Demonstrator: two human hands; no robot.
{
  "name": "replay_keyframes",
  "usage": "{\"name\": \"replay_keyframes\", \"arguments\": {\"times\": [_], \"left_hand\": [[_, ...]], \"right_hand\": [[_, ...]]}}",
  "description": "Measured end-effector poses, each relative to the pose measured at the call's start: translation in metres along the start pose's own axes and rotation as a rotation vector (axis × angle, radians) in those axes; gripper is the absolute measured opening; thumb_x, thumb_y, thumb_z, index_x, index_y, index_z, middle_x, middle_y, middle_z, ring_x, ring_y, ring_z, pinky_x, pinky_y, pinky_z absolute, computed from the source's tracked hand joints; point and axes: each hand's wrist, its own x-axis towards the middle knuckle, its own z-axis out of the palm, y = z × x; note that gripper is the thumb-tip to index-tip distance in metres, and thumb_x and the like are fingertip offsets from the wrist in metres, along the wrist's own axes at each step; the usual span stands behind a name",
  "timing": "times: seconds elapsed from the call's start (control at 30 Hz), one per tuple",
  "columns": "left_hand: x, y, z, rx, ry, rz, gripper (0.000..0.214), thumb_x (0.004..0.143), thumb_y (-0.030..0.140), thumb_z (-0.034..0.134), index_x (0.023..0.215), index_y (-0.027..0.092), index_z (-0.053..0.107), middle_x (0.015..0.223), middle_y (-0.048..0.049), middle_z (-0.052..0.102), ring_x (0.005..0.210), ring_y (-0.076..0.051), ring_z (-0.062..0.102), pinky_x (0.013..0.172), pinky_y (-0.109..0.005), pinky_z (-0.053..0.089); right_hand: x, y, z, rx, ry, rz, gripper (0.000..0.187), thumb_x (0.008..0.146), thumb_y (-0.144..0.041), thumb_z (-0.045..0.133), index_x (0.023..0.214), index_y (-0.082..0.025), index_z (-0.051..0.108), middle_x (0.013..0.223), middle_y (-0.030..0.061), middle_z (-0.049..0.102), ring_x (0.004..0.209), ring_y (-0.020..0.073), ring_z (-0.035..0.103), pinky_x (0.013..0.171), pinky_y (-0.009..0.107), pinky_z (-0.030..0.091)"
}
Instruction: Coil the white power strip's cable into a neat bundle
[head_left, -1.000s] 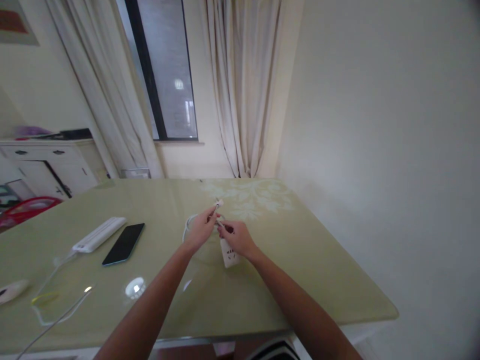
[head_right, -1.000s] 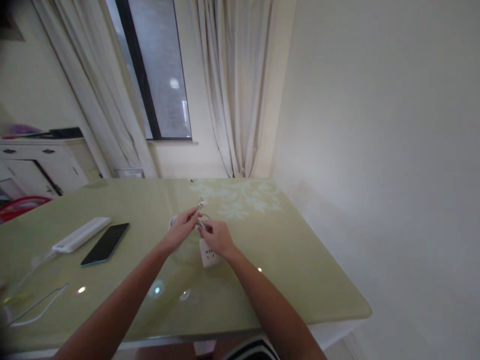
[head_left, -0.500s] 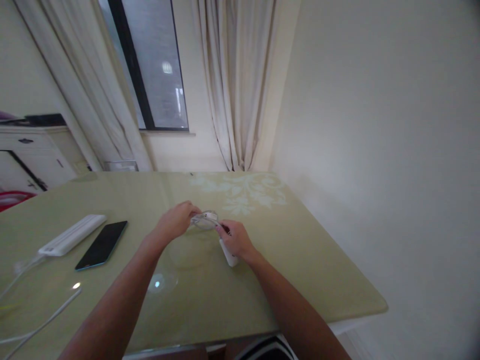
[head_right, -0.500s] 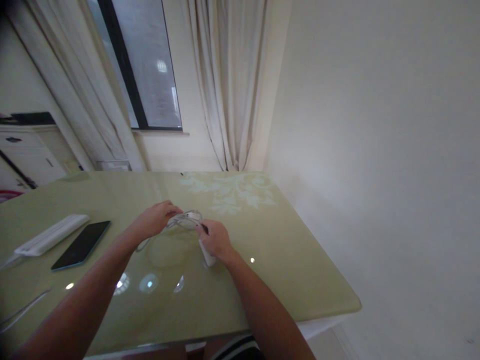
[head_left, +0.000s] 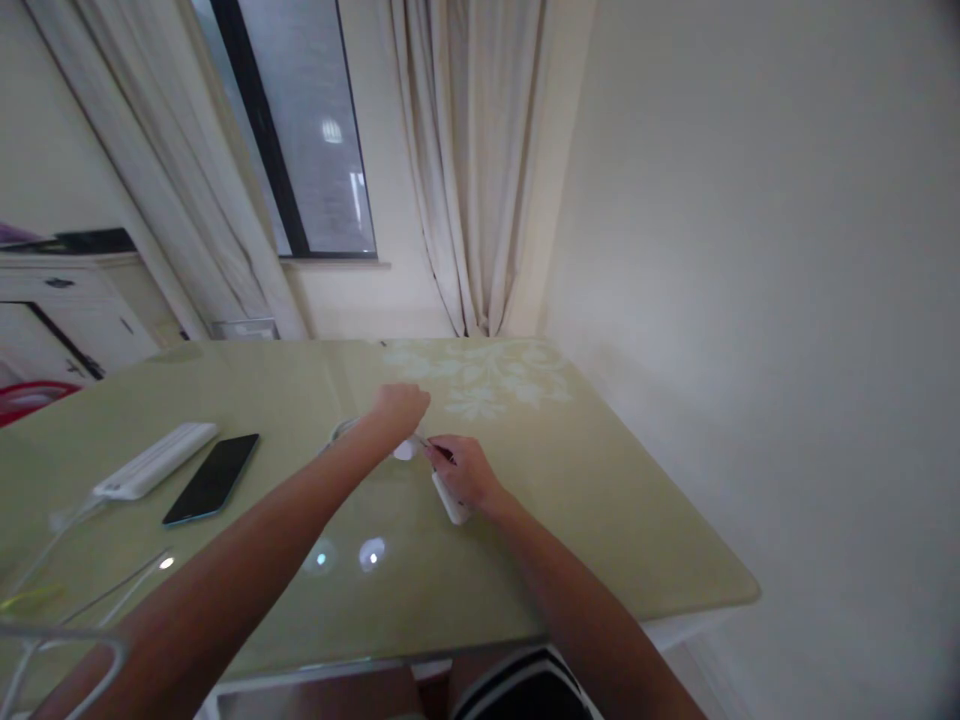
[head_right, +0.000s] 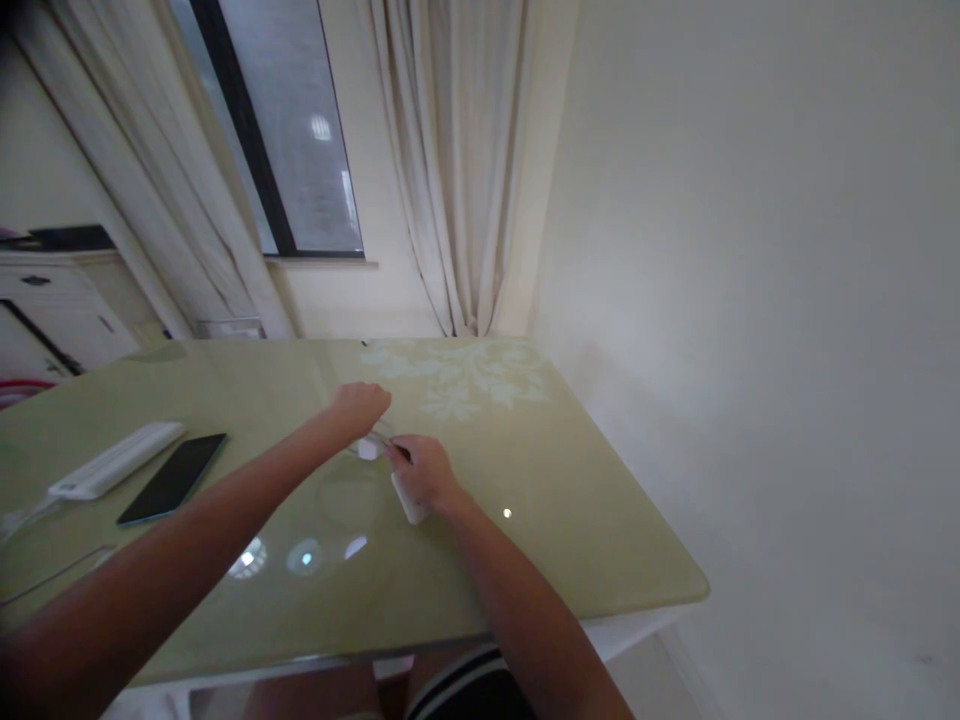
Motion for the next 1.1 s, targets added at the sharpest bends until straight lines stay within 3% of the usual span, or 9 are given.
{"name": "replay_keyframes", "arguments": {"times": [0.13,0.23,0.3,0.43,0.53,0.6,0.7,0.9,1.1], "left_hand": [[0.02,0.012,-0.034,0.202,-0.314,-0.057,0.022,0.058,0.017,0.078,0.046,0.022,0.061,0.046,-0.0014,0.057,0.051,-0.019,0.059,0.059,-0.027,0.046],[0.024,0.018,-0.056,0.432,-0.647,-0.079,0.011,0.049,0.017,0.077,0.055,0.025,0.073,0.051,-0.0002,0.065,0.046,-0.018,0.056,0.051,-0.024,0.04],[0.018,0.018,-0.061,0.536,-0.754,-0.031,0.009,0.051,0.021,0.077,0.059,0.026,0.075,0.055,-0.0017,0.068,0.05,-0.019,0.057,0.053,-0.025,0.04],[-0.012,0.013,-0.052,0.543,-0.611,0.139,0.021,0.068,0.04,0.079,0.057,0.024,0.07,0.062,-0.0057,0.069,0.062,-0.021,0.062,0.066,-0.028,0.046],[-0.041,0.01,-0.041,0.744,-0.584,0.24,0.028,0.076,0.049,0.077,0.085,0.022,0.077,0.089,-0.0098,0.076,0.085,-0.026,0.07,0.08,-0.032,0.05],[-0.057,0.011,-0.035,0.982,-0.586,0.288,0.029,0.085,0.042,0.071,0.105,0.022,0.074,0.108,-0.0124,0.074,0.102,-0.029,0.069,0.089,-0.035,0.05],[-0.07,0.015,-0.028,1.186,-0.525,0.284,0.024,0.098,0.026,0.053,0.113,0.023,0.071,0.115,-0.0137,0.071,0.107,-0.029,0.069,0.089,-0.038,0.051],[-0.054,0.002,-0.038,1.22,-0.347,0.154,0.028,0.103,0.025,0.043,0.112,0.023,0.069,0.114,-0.0126,0.074,0.109,-0.028,0.07,0.086,-0.037,0.051],[-0.015,-0.022,-0.082,1.218,-0.101,-0.025,0.031,0.102,0.024,0.039,0.112,0.016,0.068,0.113,-0.0198,0.074,0.108,-0.032,0.071,0.088,-0.039,0.052]], "right_hand": [[0.005,0.004,0.003,0.059,0.027,0.043,0.022,0.097,-0.027,0.06,0.086,-0.02,0.078,0.078,0.0009,0.07,0.072,0.0139,0.059,0.067,0.023,0.038],[0.011,0.007,0.006,0.071,0.045,0.038,0.018,0.095,-0.026,0.065,0.092,-0.02,0.081,0.085,0.0032,0.071,0.078,0.0142,0.061,0.072,0.023,0.041],[0.012,0.009,0.007,0.069,0.069,0.063,0.016,0.094,-0.025,0.067,0.096,-0.02,0.083,0.087,0.0042,0.071,0.078,0.0144,0.061,0.074,0.024,0.042],[0.012,0.011,0.008,0.122,0.14,0.129,0.013,0.091,-0.027,0.072,0.093,-0.019,0.082,0.083,0.0036,0.073,0.076,0.0146,0.062,0.072,0.025,0.043],[0.01,0.012,0.01,0.213,0.155,0.166,0.013,0.087,-0.029,0.076,0.092,-0.018,0.081,0.08,0.003,0.074,0.072,0.0146,0.064,0.07,0.025,0.045],[0.009,0.013,0.01,0.287,0.148,0.186,0.015,0.084,-0.029,0.077,0.094,-0.017,0.08,0.078,0.0029,0.074,0.071,0.0149,0.065,0.068,0.025,0.046],[0.009,0.014,0.008,0.366,0.168,0.175,0.018,0.086,-0.033,0.073,0.093,-0.017,0.079,0.082,0.004,0.076,0.073,0.0159,0.067,0.07,0.026,0.05],[0.015,0.03,0.008,0.434,0.342,0.217,0.034,0.093,-0.045,0.061,0.106,-0.018,0.075,0.108,0.0102,0.075,0.098,0.0218,0.07,0.088,0.033,0.055],[0.018,0.049,0.02,0.299,0.376,0.221,0.038,0.092,-0.046,0.062,0.118,-0.019,0.072,0.125,0.0128,0.069,0.122,0.0253,0.063,0.107,0.04,0.047]]}}
